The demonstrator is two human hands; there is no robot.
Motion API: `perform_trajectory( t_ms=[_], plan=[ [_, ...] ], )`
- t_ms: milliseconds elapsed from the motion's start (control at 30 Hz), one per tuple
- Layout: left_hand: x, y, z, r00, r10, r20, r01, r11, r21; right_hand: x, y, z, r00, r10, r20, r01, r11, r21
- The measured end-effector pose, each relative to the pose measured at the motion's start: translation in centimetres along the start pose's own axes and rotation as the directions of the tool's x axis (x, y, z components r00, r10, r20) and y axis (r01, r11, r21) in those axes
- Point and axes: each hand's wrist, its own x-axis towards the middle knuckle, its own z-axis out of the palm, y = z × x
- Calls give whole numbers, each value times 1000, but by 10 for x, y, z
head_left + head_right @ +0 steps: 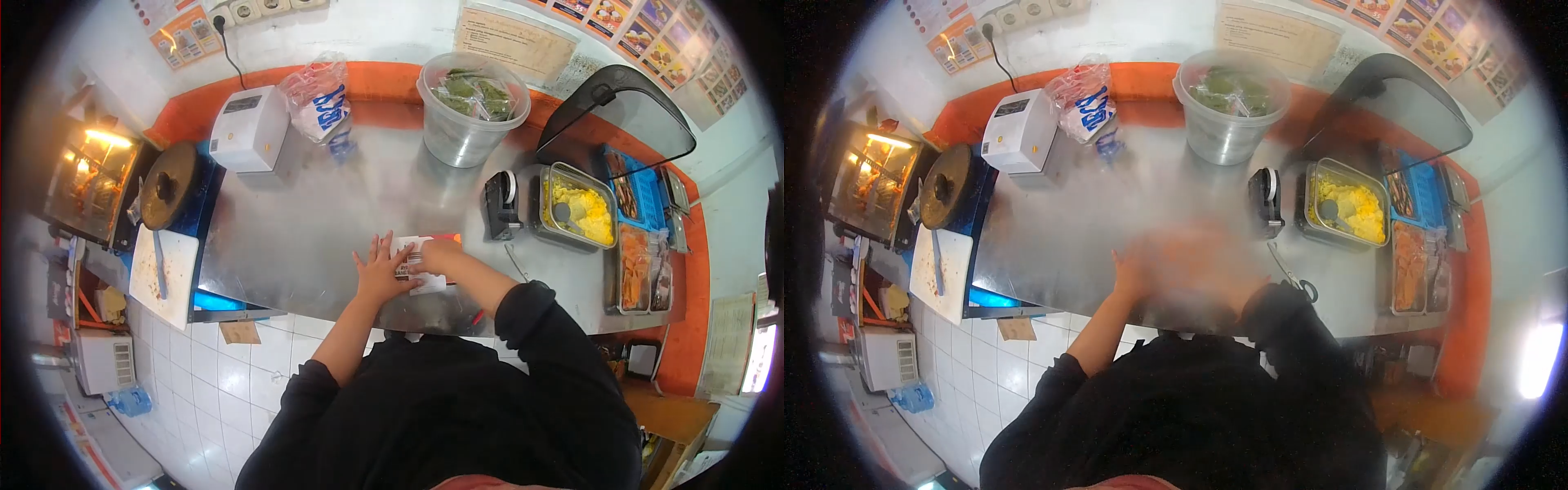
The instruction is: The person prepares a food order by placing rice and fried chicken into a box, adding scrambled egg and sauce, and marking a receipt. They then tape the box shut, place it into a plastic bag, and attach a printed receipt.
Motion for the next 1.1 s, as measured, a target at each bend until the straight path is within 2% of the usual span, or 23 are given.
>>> perform_trajectory(
  t_ms=[33,67,100,133,167,200,267,333,367,400,433,467,533,600,667,733,800,867,933,1000,1033,1067,1100],
  plan=[
    [0,2,-6,1000,1,11,-1,1000,-1,-7,10,-7,1000,7,-6,-7,1000,-10],
    [2,-1,-2,1000,15,7,-15,1000,1,-14,19,-15,989,139,45,-146,962,233],
    [5,-7,8,1000,16,1,-15,1000,-11,-18,25,-20,960,252,125,-281,846,453],
    [5,-11,13,1000,17,-4,-17,1000,-25,-1,27,-53,762,323,561,-479,864,153],
    [4,-11,13,999,35,-6,-35,999,-26,16,29,-87,366,424,828,-506,838,-206],
    [5,-12,12,1000,24,19,-24,999,-36,4,42,-78,365,443,819,-519,827,-216],
    [7,-18,20,997,51,49,-49,998,-46,-33,78,-51,382,660,647,-652,688,-317],
    [11,-31,48,991,-8,-136,-30,961,-277,-36,47,-53,321,681,657,-929,361,81],
    [9,-25,46,986,-68,-154,5,926,-377,-32,15,-69,568,633,525,-823,433,369],
    [10,-30,61,990,-15,-142,-39,928,-369,-28,-15,-82,757,573,312,-625,498,601],
    [16,-42,86,985,-46,-165,-72,762,-644,-27,-24,-76,710,613,345,-686,493,535],
    [21,-48,100,985,-73,-154,-95,515,-852,-29,-31,-72,652,661,372,-747,476,465],
    [9,-26,62,996,-90,2,26,265,-964,-30,-40,-73,482,784,390,-842,292,453],
    [8,-35,56,993,13,119,116,150,-982,-72,-39,-19,504,827,251,-794,330,510],
    [-11,-17,33,984,127,124,88,260,-962,-95,-61,-48,451,860,239,-798,269,540],
    [-40,16,15,983,147,109,57,320,-946,-130,-79,-62,382,860,338,-857,194,477],
    [-65,38,27,947,267,178,80,340,-937,-178,-104,-82,343,862,373,-857,125,500],
    [-89,54,54,902,356,244,102,373,-922,-235,-141,-106,250,924,291,-859,73,507],
    [-107,72,98,759,479,441,220,449,-866,-299,-180,-110,126,969,214,-864,1,504],
    [-159,133,103,649,596,474,211,457,-864,-359,-223,-122,-20,986,166,-846,-106,523],
    [-172,141,140,583,683,439,94,481,-872,-389,-249,-141,-90,985,146,-828,-155,540],
    [-200,168,151,516,665,539,171,537,-826,-421,-273,-145,-188,975,117,-796,-221,563],
    [-221,186,178,438,731,523,93,542,-835,-453,-296,-147,-281,955,100,-759,-284,586]
  ],
)
